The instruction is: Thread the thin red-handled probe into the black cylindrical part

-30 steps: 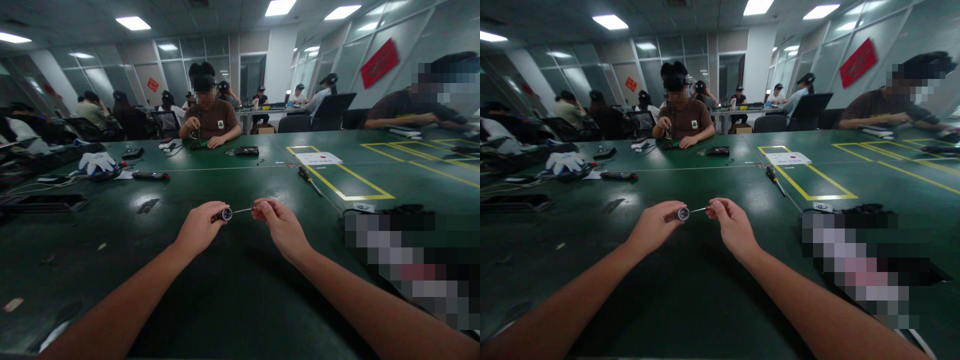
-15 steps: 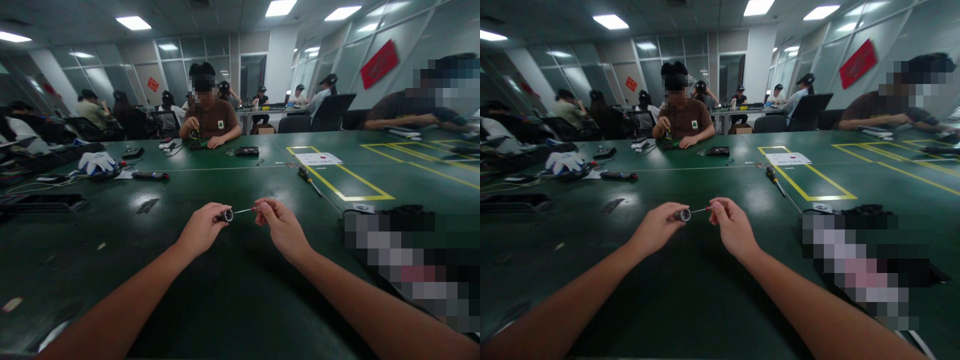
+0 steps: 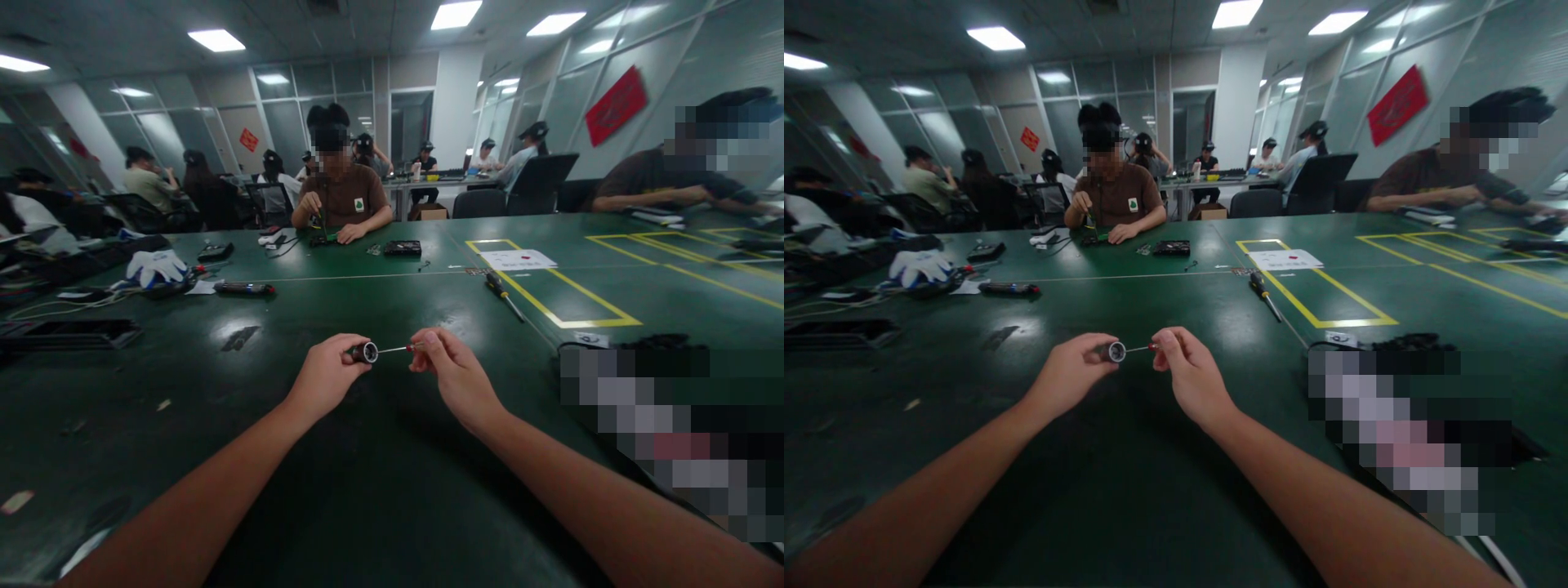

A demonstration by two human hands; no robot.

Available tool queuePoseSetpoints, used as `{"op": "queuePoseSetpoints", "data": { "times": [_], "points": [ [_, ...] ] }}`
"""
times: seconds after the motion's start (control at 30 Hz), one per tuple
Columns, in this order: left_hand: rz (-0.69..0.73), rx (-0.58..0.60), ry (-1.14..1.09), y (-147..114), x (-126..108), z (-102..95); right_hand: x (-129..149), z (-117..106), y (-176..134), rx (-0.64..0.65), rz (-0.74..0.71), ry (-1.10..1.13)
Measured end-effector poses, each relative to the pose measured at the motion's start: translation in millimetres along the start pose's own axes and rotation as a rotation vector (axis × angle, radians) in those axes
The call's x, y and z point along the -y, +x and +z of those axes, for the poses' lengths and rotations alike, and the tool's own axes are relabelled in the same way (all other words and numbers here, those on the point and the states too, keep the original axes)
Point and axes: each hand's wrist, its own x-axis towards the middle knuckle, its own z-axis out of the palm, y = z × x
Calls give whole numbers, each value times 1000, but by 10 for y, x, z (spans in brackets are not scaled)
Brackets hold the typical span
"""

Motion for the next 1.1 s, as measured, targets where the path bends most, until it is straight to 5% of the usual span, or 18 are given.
{"op": "queuePoseSetpoints", "data": {
  "times": [0.37,0.87,1.1],
  "points": [
    [-83,49,-52,-5,16,14,25,27,-27,-18,2,-24],
    [-21,19,-95,-6,-9,22,91,18,-39,-92,-14,-233],
    [-26,35,-93,-4,2,19,106,25,-58,25,-10,-80]
  ]
}}
